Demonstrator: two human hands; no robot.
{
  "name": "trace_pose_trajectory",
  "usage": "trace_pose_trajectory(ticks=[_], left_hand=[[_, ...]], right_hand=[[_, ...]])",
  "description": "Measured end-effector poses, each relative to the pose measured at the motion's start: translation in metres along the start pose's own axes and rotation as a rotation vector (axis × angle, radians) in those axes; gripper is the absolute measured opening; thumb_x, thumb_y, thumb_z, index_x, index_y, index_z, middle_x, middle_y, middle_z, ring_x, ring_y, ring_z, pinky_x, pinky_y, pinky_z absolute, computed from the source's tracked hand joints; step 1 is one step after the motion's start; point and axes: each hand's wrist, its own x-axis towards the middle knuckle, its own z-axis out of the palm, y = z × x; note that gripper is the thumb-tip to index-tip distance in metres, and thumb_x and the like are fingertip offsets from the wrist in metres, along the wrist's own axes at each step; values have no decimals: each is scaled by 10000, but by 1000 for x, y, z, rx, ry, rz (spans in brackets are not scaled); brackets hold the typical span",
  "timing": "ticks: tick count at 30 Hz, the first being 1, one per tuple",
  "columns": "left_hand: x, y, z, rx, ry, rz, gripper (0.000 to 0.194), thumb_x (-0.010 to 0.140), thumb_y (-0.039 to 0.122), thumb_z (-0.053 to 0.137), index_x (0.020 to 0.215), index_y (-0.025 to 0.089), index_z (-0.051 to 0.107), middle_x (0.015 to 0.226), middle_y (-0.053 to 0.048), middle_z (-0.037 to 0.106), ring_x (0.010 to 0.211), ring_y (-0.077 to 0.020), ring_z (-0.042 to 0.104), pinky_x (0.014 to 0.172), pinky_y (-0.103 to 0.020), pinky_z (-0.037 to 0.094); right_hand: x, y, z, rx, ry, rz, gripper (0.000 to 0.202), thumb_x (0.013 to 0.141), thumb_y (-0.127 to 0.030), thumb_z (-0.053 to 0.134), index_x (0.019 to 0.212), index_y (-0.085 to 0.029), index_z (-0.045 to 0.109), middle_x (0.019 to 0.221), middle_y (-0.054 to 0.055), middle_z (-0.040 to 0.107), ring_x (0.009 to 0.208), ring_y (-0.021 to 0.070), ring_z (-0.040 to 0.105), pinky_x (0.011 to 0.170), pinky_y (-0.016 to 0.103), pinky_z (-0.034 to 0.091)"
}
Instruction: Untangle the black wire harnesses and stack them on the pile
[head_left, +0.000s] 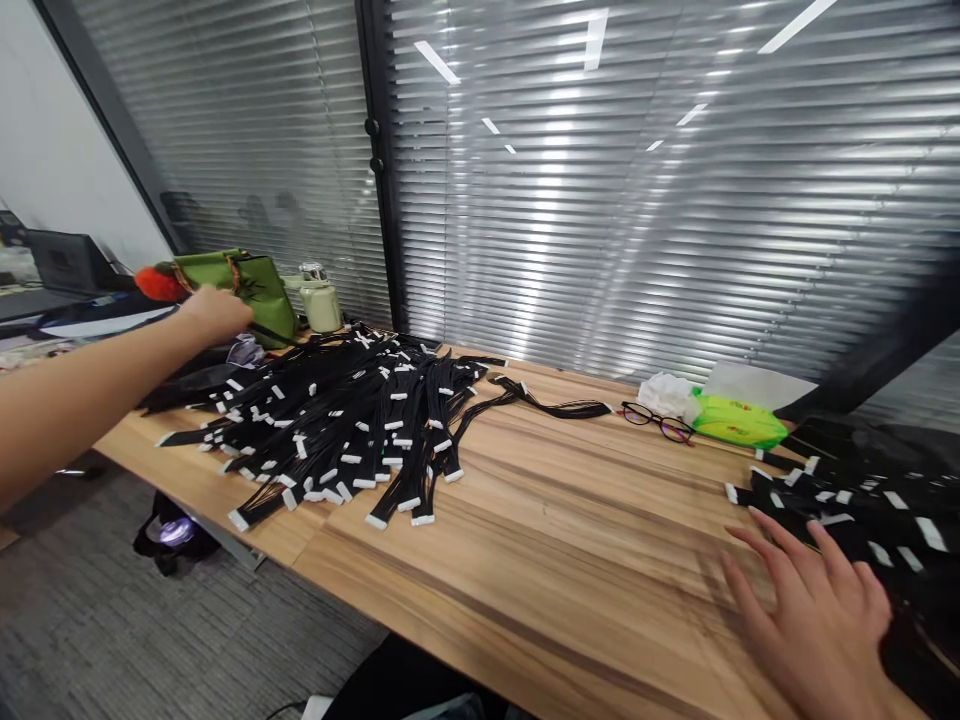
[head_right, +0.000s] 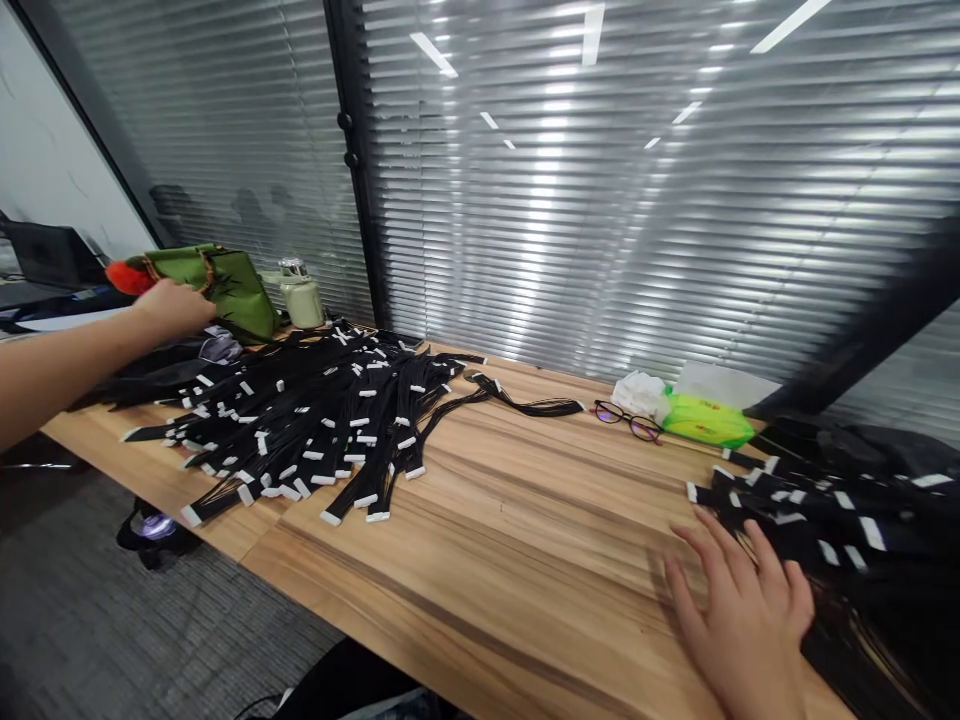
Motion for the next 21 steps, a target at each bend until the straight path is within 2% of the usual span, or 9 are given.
trace_pose_trajectory(ticks=[4, 7, 9, 11, 14, 16, 18, 21], left_hand=[[3, 2, -31, -2, 158, -267, 437, 1032, 442, 698, 1358, 161, 623, 1369, -125, 643, 1216, -269, 667, 1052, -495, 621], [7, 25, -45, -50, 285, -322, 438, 1034, 446, 694, 1358, 160, 623, 1371, -123, 643, 1225, -274, 664, 1064, -498, 614], [6, 51, -50, -102, 285, -237, 421, 1037, 442, 691, 1337, 152, 633, 1342, -110, 655, 1199, -270, 675, 1052, -475, 618], [-1, 85, -49, -151, 214, -89, 418, 1037, 445, 692, 1318, 140, 640, 1311, -105, 667, 1170, -264, 683, 1028, -464, 626], [-27, 144, -35, -201, 50, 159, 417, 1034, 470, 691, 1290, 142, 655, 1278, -98, 680, 1144, -261, 690, 1006, -460, 636], [-52, 183, -21, -232, -58, 313, 400, 1038, 467, 686, 1265, 139, 665, 1244, -89, 689, 1119, -254, 697, 994, -443, 638], [-77, 215, -6, -270, -159, 459, 384, 1038, 466, 688, 1245, 143, 669, 1205, -87, 697, 1080, -233, 704, 966, -426, 644], [-110, 251, 15, -338, -275, 617, 355, 1048, 466, 673, 1204, 147, 680, 1156, -78, 708, 1023, -209, 708, 937, -401, 647]], right_hand=[[-4, 6, 8, -8, -79, -112, 390, 993, -521, 455, 1201, -312, 710, 1338, 174, 776, 1427, 480, 612, 1159, 752, 411], [3, -3, 13, 31, -150, -166, 421, 1016, -546, 432, 1212, -263, 675, 1351, 183, 753, 1387, 485, 632, 1096, 735, 476], [16, -19, 13, 99, -161, -156, 492, 1011, -606, 444, 1291, -244, 627, 1421, 213, 696, 1402, 480, 614, 1073, 704, 507], [33, -41, 10, 177, -121, -123, 613, 986, -678, 474, 1384, -218, 555, 1529, 256, 585, 1478, 484, 534, 1118, 703, 482], [61, -78, 3, 168, 19, -148, 719, 912, -719, 621, 1427, -236, 484, 1588, 270, 472, 1557, 482, 424, 1198, 719, 398], [74, -100, 1, 132, 59, -177, 826, 845, -701, 738, 1466, -254, 427, 1600, 266, 436, 1583, 493, 369, 1221, 740, 351], [79, -119, 4, 178, -7, -250, 867, 838, -663, 767, 1502, -248, 395, 1612, 274, 432, 1603, 505, 338, 1237, 763, 300], [73, -139, 18, 262, -187, -338, 936, 892, -642, 712, 1597, -231, 254, 1665, 295, 393, 1610, 484, 349, 1224, 734, 356]])
